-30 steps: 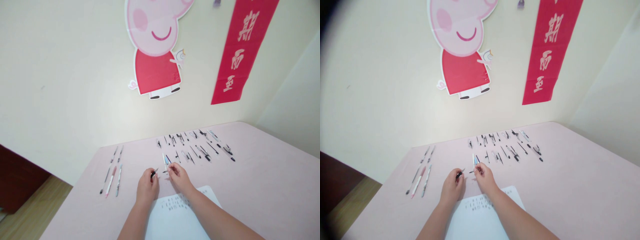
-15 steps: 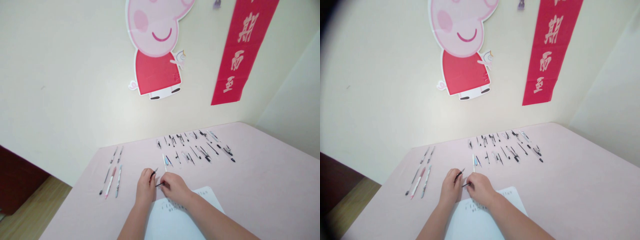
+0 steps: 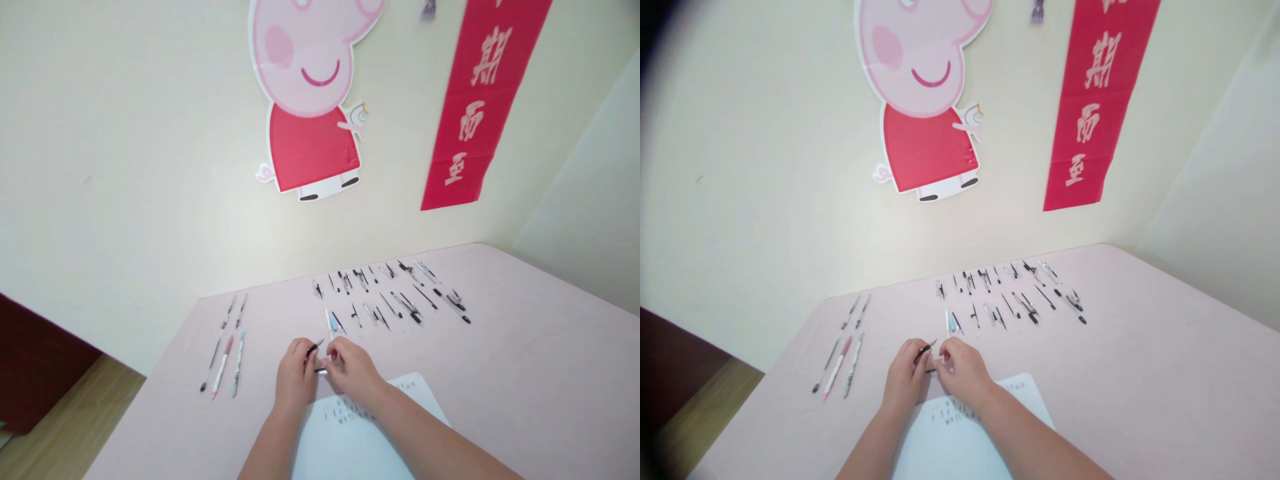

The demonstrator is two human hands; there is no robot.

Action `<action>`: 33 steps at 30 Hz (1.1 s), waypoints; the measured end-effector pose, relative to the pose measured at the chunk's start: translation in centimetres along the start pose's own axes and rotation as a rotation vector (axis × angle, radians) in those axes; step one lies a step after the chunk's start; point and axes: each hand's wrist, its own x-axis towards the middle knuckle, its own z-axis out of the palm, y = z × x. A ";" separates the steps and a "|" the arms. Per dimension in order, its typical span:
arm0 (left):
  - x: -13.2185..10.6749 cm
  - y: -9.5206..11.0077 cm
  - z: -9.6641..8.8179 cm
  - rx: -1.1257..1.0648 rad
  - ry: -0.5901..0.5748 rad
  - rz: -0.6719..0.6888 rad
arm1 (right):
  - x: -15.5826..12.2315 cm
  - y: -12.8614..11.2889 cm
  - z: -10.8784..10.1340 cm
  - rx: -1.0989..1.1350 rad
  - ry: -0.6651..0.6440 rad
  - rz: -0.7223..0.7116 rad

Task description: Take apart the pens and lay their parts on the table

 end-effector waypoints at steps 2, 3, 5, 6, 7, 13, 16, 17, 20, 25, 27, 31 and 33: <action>0.0 0.1 0.0 -0.021 -0.015 0.027 | 0.3 0.4 0.1 0.062 0.071 0.069; -0.1 0.2 0.1 -0.030 -0.019 0.043 | 0.4 0.5 0.1 0.096 0.091 0.095; -0.1 0.3 0.1 -0.039 -0.025 0.078 | 0.6 0.9 0.2 0.166 0.095 0.120; -0.1 0.3 0.2 -0.039 -0.029 0.095 | 0.7 1.1 0.2 0.199 0.083 0.125; -0.2 0.4 0.2 -0.038 -0.035 0.110 | 0.7 1.2 0.3 0.229 0.070 0.128; -0.3 1.0 0.1 -0.020 -0.079 0.167 | 0.9 1.6 0.6 0.338 0.044 0.136; -0.4 1.0 0.1 -0.026 -0.085 0.175 | 0.9 1.5 0.7 0.340 0.040 0.138; -0.4 0.9 0.2 -0.028 -0.084 0.173 | 0.9 1.5 0.7 0.336 0.042 0.142; -0.3 0.6 0.4 -0.016 -0.070 0.154 | 0.9 1.5 0.7 0.322 0.052 0.154; -0.3 0.0 0.7 0.045 -0.061 0.145 | 0.9 1.5 0.8 0.273 0.067 0.161; -0.4 0.0 0.7 0.064 -0.071 0.150 | 0.9 1.5 0.8 0.249 0.086 0.156; -0.4 -0.1 0.6 0.091 -0.066 0.155 | 0.9 1.4 0.7 0.276 0.102 0.141; -0.3 -0.2 0.6 0.100 -0.055 0.155 | 0.9 1.3 0.6 0.315 0.098 0.134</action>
